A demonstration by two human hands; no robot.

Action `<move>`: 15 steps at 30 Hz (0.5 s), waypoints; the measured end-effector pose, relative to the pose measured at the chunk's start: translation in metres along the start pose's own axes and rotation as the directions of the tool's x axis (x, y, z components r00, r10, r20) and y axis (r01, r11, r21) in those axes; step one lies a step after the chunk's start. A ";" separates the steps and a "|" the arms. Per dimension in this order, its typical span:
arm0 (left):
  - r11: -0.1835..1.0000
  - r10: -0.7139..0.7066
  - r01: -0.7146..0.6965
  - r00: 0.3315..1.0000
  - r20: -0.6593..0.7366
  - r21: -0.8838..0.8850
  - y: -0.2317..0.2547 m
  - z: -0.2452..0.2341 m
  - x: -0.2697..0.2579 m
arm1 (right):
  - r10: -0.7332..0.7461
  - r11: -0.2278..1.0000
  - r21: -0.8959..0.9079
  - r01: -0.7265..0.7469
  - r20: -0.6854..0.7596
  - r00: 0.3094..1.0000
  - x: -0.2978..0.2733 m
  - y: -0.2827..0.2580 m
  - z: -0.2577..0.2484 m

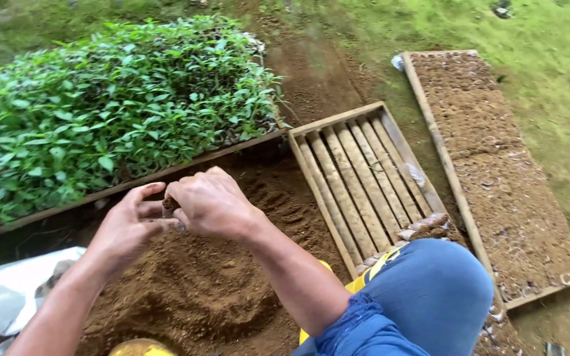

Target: The person sits on the ground and fills small plastic seedling pouches with soil from a pile. They then place the filled pouches into a wooden tray with slats.

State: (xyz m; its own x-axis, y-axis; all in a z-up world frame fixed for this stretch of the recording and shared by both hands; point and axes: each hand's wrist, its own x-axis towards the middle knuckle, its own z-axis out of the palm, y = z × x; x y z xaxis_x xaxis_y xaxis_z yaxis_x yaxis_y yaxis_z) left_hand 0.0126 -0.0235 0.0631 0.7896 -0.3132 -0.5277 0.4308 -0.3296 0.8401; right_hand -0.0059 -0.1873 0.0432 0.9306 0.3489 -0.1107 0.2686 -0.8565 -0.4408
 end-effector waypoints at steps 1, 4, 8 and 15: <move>0.976 -0.133 0.142 0.989 -0.062 0.164 0.015 0.004 -0.005 | -0.010 0.999 -0.040 0.009 -0.035 0.999 0.001 0.003 0.000; 0.856 -0.237 0.291 0.956 -0.175 0.428 0.028 0.007 -0.008 | 0.019 0.997 -0.072 -0.020 -0.008 1.000 0.001 0.006 -0.025; 0.726 -0.148 0.237 0.971 -0.190 0.646 -0.001 -0.011 0.016 | -0.040 0.988 -0.155 0.024 -0.100 0.994 0.002 0.031 -0.064; 0.811 -0.064 0.152 0.983 -0.172 0.566 -0.068 -0.044 0.054 | -0.122 0.858 -0.513 0.016 -0.174 0.977 -0.063 0.159 -0.154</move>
State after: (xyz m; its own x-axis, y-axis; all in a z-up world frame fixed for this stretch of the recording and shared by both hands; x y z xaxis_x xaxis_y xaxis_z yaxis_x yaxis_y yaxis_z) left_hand 0.0450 0.0215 -0.0170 0.8237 -0.1337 -0.5510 0.2218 -0.8184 0.5301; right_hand 0.0168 -0.4043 0.1169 0.9200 0.3791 0.1000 0.3726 -0.9248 0.0772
